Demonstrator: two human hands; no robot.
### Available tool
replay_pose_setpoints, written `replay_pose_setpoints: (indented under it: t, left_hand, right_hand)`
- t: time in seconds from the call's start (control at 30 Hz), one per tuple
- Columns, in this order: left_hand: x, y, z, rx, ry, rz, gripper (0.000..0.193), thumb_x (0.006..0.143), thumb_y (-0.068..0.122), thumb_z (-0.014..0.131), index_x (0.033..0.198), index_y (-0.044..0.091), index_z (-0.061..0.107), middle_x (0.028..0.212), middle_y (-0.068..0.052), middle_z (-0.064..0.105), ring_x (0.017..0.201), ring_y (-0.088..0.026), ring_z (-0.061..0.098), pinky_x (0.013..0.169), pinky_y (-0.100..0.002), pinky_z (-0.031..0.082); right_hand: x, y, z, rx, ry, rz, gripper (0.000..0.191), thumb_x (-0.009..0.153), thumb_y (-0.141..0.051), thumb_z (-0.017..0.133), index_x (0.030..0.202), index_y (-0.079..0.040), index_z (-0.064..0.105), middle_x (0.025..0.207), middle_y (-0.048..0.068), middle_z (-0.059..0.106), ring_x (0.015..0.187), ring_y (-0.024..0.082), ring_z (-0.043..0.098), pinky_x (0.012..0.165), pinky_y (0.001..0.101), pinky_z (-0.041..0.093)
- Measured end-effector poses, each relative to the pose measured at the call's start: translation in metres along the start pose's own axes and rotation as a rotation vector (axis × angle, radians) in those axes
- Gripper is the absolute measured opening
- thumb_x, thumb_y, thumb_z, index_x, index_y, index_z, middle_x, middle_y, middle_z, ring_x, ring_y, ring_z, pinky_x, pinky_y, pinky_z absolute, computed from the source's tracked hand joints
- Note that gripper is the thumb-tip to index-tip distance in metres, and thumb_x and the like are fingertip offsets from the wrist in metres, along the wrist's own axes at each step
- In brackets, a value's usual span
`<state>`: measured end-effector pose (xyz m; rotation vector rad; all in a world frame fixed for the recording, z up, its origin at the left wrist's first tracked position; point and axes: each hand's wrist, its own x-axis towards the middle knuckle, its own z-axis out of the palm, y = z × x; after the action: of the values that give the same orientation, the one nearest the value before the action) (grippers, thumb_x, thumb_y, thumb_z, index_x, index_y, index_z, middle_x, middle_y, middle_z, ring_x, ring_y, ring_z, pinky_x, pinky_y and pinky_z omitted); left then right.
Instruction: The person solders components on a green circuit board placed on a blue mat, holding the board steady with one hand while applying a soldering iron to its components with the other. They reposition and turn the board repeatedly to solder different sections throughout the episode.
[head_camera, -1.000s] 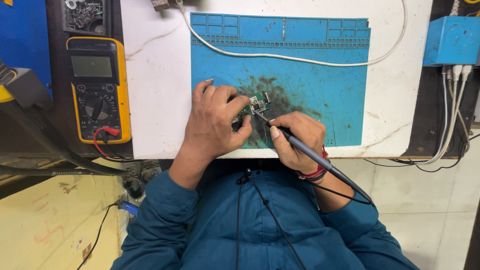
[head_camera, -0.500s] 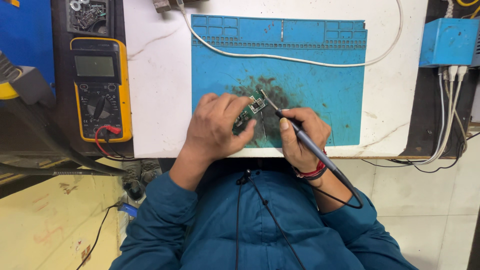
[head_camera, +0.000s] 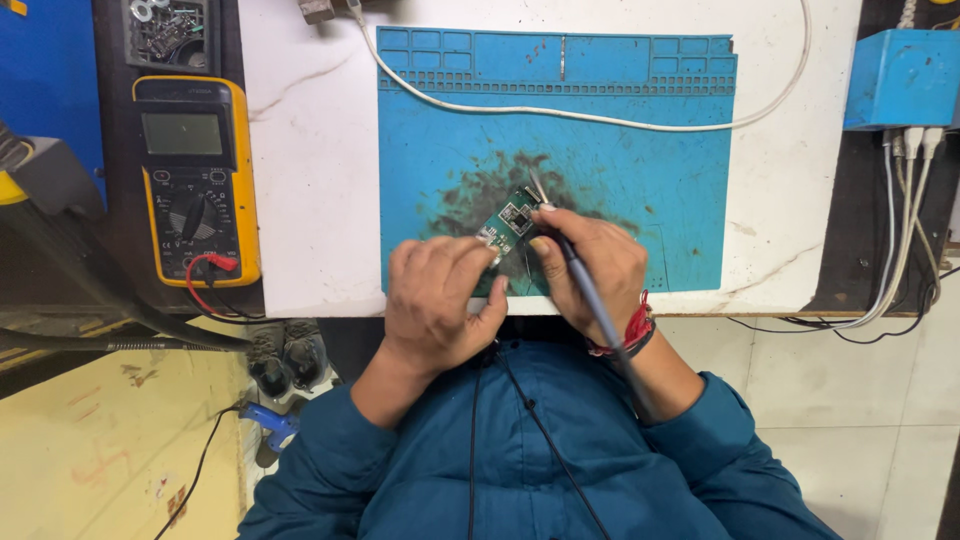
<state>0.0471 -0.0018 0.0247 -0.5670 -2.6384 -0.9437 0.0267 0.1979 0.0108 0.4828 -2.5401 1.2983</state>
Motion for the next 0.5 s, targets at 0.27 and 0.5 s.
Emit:
replay_pose_setpoints:
  t: [0.27, 0.5]
  left_hand:
    - [0.000, -0.001, 0.004, -0.168, -0.078, 0.098, 0.029, 0.083, 0.014, 0.079, 0.108, 0.006, 0.069, 0.112, -0.008, 0.067, 0.106, -0.027, 0.065, 0.093, -0.043, 0.049]
    - [0.012, -0.008, -0.004, -0.146, -0.103, 0.067, 0.038, 0.084, 0.019, 0.082, 0.117, 0.007, 0.067, 0.119, -0.009, 0.066, 0.111, -0.028, 0.064, 0.095, -0.044, 0.045]
  right_hand:
    - [0.016, -0.003, 0.007, 0.069, -0.113, -0.018, 0.033, 0.102, -0.013, 0.069, 0.132, -0.001, 0.062, 0.115, 0.015, 0.075, 0.106, 0.032, 0.073, 0.117, 0.0476, 0.046]
    - [0.004, 0.004, 0.001, 0.173, 0.101, 0.142, 0.029, 0.104, -0.014, 0.070, 0.129, 0.000, 0.065, 0.106, 0.014, 0.077, 0.094, 0.025, 0.075, 0.086, 0.0323, 0.057]
